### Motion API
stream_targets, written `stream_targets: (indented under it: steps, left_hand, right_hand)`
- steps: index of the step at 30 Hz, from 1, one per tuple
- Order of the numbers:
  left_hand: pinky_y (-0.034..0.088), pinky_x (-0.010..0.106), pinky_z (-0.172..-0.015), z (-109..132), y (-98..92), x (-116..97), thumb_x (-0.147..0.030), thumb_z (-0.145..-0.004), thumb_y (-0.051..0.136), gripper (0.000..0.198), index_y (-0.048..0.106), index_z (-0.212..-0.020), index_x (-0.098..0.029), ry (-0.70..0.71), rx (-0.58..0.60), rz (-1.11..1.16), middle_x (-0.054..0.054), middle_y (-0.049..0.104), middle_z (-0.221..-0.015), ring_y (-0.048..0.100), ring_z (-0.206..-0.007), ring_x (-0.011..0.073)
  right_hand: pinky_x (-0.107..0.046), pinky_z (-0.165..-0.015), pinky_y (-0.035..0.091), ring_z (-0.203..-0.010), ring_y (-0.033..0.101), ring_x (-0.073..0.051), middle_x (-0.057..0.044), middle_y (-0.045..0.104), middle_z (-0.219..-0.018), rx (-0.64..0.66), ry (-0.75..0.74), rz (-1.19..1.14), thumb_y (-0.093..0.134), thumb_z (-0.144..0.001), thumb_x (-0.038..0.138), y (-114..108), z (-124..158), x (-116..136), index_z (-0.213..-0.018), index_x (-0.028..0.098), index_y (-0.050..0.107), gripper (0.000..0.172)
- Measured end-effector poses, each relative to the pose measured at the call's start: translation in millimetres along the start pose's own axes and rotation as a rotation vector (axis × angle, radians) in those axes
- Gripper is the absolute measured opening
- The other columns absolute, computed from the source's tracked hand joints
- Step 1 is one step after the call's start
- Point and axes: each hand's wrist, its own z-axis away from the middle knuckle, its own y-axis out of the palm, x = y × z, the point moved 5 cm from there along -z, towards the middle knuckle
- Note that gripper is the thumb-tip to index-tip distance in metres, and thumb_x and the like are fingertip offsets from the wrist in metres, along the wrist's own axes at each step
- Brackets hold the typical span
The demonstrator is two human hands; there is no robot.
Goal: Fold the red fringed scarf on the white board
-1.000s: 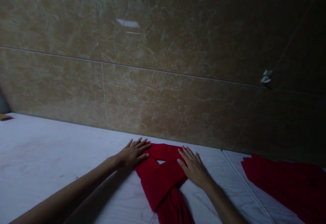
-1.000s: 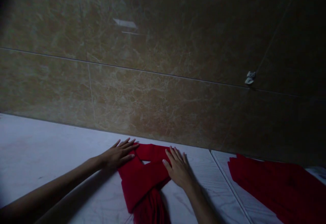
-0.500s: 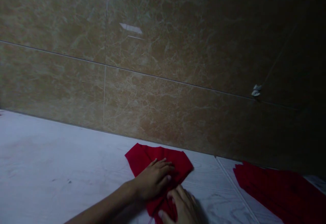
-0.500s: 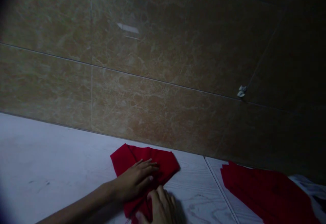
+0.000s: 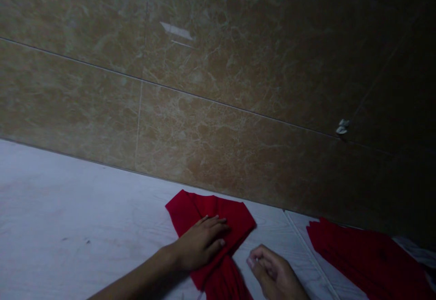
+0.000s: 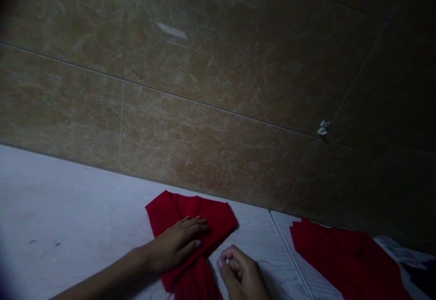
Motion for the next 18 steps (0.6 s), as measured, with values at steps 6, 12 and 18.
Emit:
stream_targets:
  steps: [6,12,18]
  left_hand:
    - [0.037,0.056,-0.110,-1,-19.5,1,-0.034,-0.101,0.038,0.046,0.058,-0.140,-0.018,-0.249,-0.203,-0.173,0.016,0.065,-0.135,0.056,-0.126,0.0351]
    - [0.046,0.045,-0.092,-8,-16.9,8,-0.035,-0.093,0.053,0.024,0.071,-0.099,-0.019,-0.292,-0.173,-0.098,0.014,0.068,-0.112,0.065,-0.103,0.0313]
    - [0.043,0.028,-0.069,-17,-8.1,16,-0.045,-0.086,0.058,0.027,0.058,-0.088,-0.019,-0.159,-0.233,0.598,0.004,0.066,-0.087,0.058,-0.077,0.0183]
  right_hand:
    - [-0.039,-0.081,0.051,-0.088,0.065,-0.026,-0.012,0.069,-0.096,-0.277,-0.172,0.238,0.039,-0.091,0.051,-41,-72,0,-0.094,0.021,0.063,0.039]
    - [-0.037,-0.099,0.045,-0.110,0.062,-0.024,-0.011,0.070,-0.112,-0.111,-0.336,0.375,0.042,-0.092,0.032,-32,-123,22,-0.100,0.019,0.069,0.031]
    - [-0.033,-0.086,0.041,-0.083,0.064,-0.020,-0.004,0.073,-0.083,0.112,-0.421,0.500,0.051,-0.097,0.036,2,-145,54,-0.075,0.021,0.069,0.033]
